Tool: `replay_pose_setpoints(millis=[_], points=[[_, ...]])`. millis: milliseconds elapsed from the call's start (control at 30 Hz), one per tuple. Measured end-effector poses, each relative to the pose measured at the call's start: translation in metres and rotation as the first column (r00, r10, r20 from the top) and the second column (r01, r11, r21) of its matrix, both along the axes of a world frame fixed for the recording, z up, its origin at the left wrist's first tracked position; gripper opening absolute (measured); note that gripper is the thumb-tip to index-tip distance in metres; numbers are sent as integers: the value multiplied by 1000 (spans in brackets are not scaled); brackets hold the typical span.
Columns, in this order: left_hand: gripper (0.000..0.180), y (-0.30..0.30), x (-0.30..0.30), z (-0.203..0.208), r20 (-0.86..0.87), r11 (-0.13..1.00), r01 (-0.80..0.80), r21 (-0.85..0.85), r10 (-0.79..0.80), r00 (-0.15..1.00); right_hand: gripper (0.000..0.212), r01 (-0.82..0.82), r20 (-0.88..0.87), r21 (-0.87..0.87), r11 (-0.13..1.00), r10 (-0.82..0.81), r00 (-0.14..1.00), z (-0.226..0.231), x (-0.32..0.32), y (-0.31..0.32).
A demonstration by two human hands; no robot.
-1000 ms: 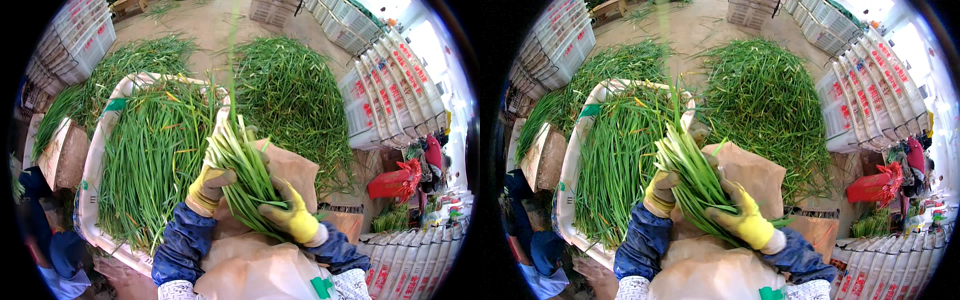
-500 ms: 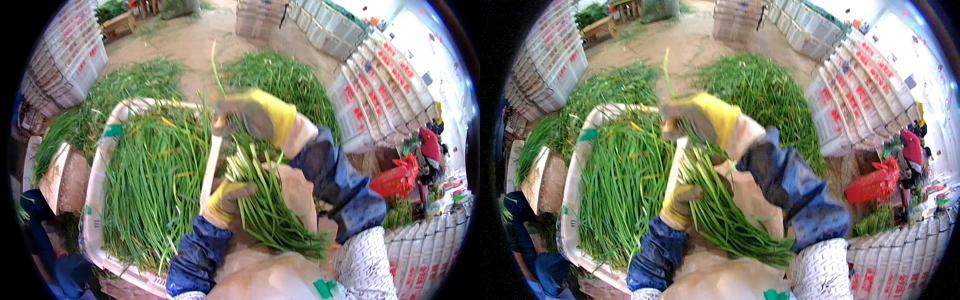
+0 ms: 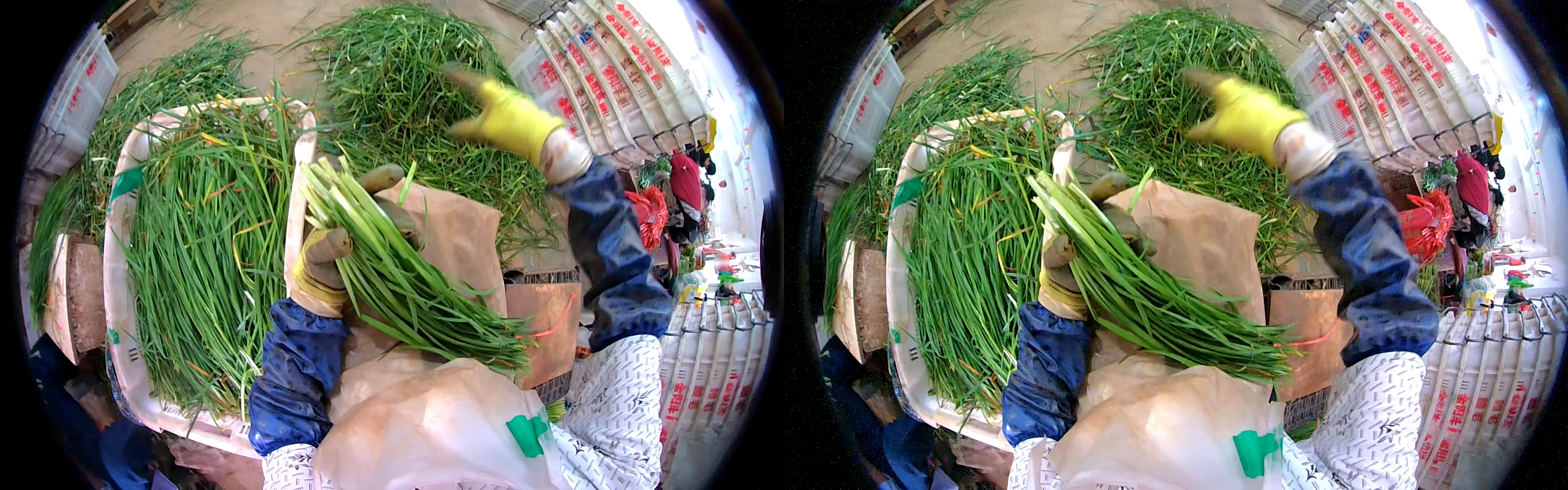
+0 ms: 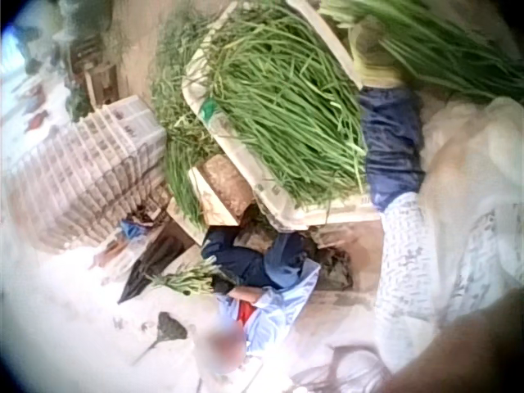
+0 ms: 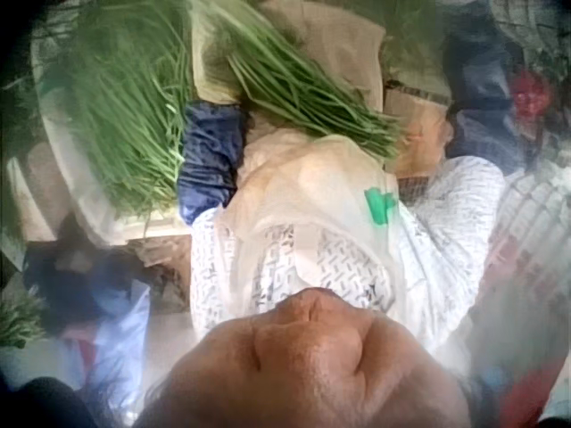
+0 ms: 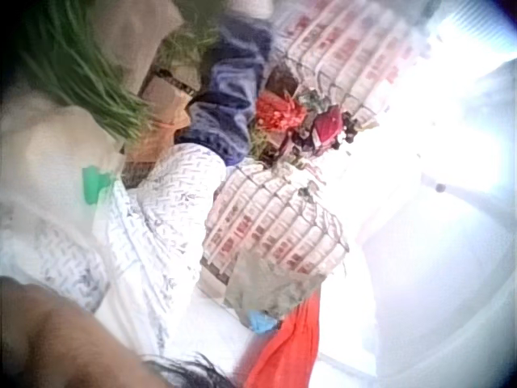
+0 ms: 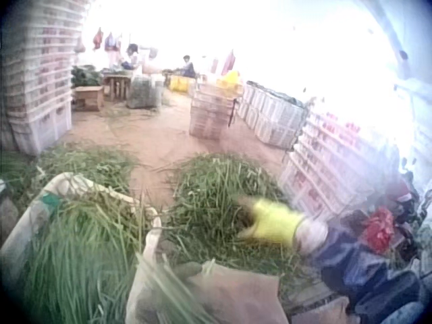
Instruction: The person bunches green onions together by hand, secures them with a red tie, and places them into a crate.
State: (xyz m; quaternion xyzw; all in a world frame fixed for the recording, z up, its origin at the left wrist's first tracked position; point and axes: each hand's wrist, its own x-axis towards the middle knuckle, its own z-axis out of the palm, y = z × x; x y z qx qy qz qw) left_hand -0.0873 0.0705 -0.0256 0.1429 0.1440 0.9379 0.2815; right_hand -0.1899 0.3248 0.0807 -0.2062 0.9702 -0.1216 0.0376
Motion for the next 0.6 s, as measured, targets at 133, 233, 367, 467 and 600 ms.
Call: replay_pose_setpoints(millis=[133, 233, 367, 467, 600], points=[[88, 6, 3, 1, 33, 999, -4, 43, 3, 999, 42, -170, 246, -443, 880, 302, 921, -31, 58, -54], [86, 3, 2, 2, 44, 998, -19, 55, 17, 999, 21, 4, 341, -566, 824, 230, 912, -31, 59, -38], [92, 0, -3, -12, -26, 993, -4, 117, 7, 1000, 21, 322, 425, -507, 799, -93, 900, -9, 47, -24], [94, 3, 0, -12, 8, 994, -50, 94, 49, 999, 25, 417, 321, -615, 669, -271, 907, -18, 20, 14], [91, 0, 1, -12, 24, 974, -205, -95, 208, 978, 55, 532, -357, 326, 781, -419, 835, -29, 7, 44]])
